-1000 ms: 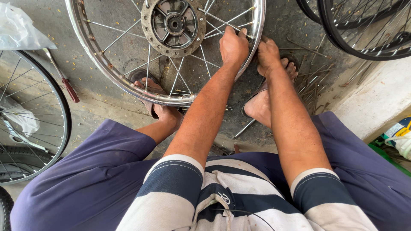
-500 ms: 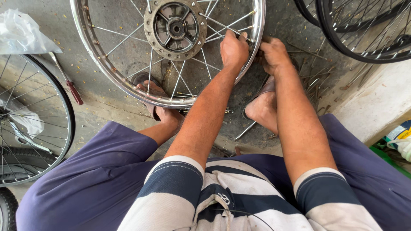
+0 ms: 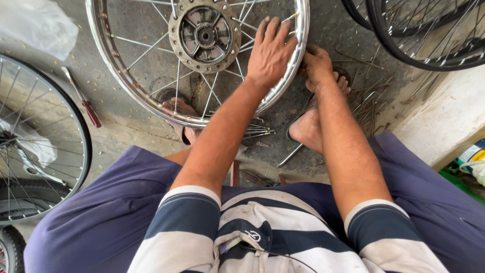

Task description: The person sits on the floor of a repair shop and laces spokes into a motorcycle wheel rim, threading each spoke through the hub flange and rim holes and tightening the nipples by hand. They rotate the wheel as they work around it and briefly use a screwdriver to help seat the spokes.

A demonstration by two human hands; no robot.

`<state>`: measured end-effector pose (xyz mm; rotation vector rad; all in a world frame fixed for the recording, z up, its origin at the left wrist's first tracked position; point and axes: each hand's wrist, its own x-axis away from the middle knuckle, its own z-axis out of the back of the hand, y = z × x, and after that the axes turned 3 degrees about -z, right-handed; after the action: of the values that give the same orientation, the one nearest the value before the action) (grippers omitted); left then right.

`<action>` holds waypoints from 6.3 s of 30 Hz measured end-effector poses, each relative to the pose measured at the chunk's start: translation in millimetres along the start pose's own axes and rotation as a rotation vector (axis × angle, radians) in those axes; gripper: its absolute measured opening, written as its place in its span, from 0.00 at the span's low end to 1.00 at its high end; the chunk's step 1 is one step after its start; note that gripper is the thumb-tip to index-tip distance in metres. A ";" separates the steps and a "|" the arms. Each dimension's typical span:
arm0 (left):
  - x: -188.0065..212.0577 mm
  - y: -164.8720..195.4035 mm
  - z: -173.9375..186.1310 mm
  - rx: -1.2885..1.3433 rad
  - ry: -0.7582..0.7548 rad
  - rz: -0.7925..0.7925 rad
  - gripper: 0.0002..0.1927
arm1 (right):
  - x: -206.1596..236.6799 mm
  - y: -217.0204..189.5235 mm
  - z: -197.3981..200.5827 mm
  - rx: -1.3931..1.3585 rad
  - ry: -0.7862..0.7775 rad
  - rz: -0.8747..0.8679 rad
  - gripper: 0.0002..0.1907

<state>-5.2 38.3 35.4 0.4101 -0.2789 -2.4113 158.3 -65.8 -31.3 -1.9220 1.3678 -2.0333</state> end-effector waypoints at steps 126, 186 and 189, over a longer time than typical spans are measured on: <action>-9.0 -15.6 -41.3 0.385 -0.535 0.135 0.09 | 13.1 -0.9 -5.8 0.868 0.158 0.795 0.05; -9.7 -14.6 -38.5 0.327 -0.549 0.090 0.09 | 10.1 6.6 -1.9 0.927 0.179 0.785 0.05; -8.2 -14.8 -39.3 0.360 -0.490 0.086 0.10 | 13.6 3.7 -5.3 0.918 0.132 0.862 0.05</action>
<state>6.3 51.1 -3.7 -0.0489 -0.9338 -2.3458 148.8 -72.6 -21.9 -0.6600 0.7779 -1.7984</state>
